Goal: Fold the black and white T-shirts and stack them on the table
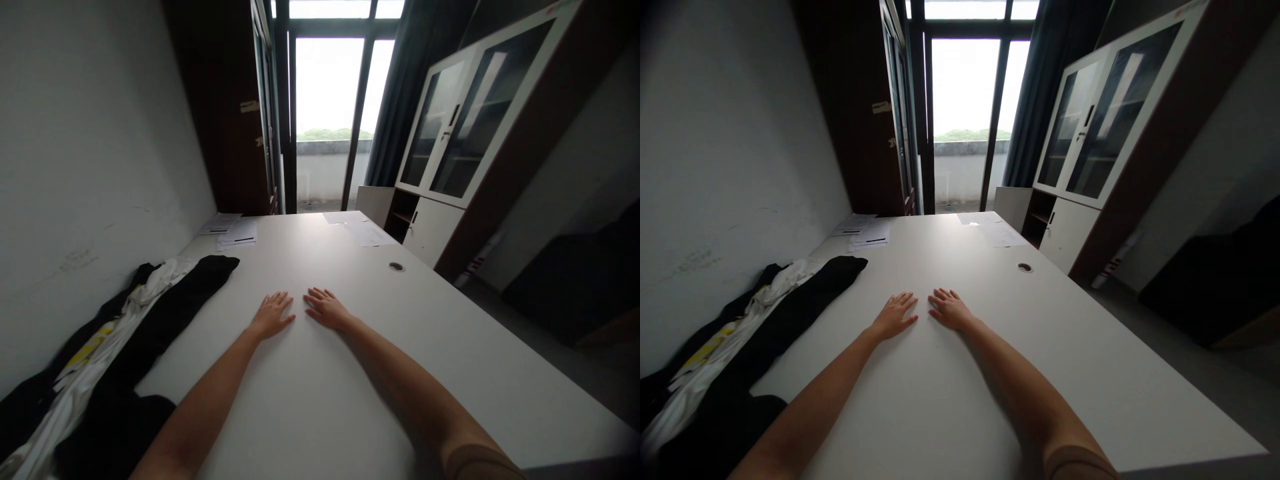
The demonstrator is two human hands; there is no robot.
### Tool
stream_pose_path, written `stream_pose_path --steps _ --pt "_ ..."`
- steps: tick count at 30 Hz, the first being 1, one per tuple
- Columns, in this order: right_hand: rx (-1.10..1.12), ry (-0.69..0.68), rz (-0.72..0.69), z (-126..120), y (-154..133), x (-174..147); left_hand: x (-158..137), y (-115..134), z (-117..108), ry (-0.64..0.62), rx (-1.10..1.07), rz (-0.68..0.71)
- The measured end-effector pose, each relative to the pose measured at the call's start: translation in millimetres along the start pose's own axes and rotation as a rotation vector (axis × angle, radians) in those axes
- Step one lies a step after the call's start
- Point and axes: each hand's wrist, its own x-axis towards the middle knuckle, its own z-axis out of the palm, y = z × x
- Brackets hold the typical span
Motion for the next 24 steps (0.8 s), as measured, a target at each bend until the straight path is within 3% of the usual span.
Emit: stream_pose_path --steps 24 --pt "0.025 0.015 -0.008 2.7 2.7 1.1 2.0 -3.9 5.7 0.014 0.001 0.007"
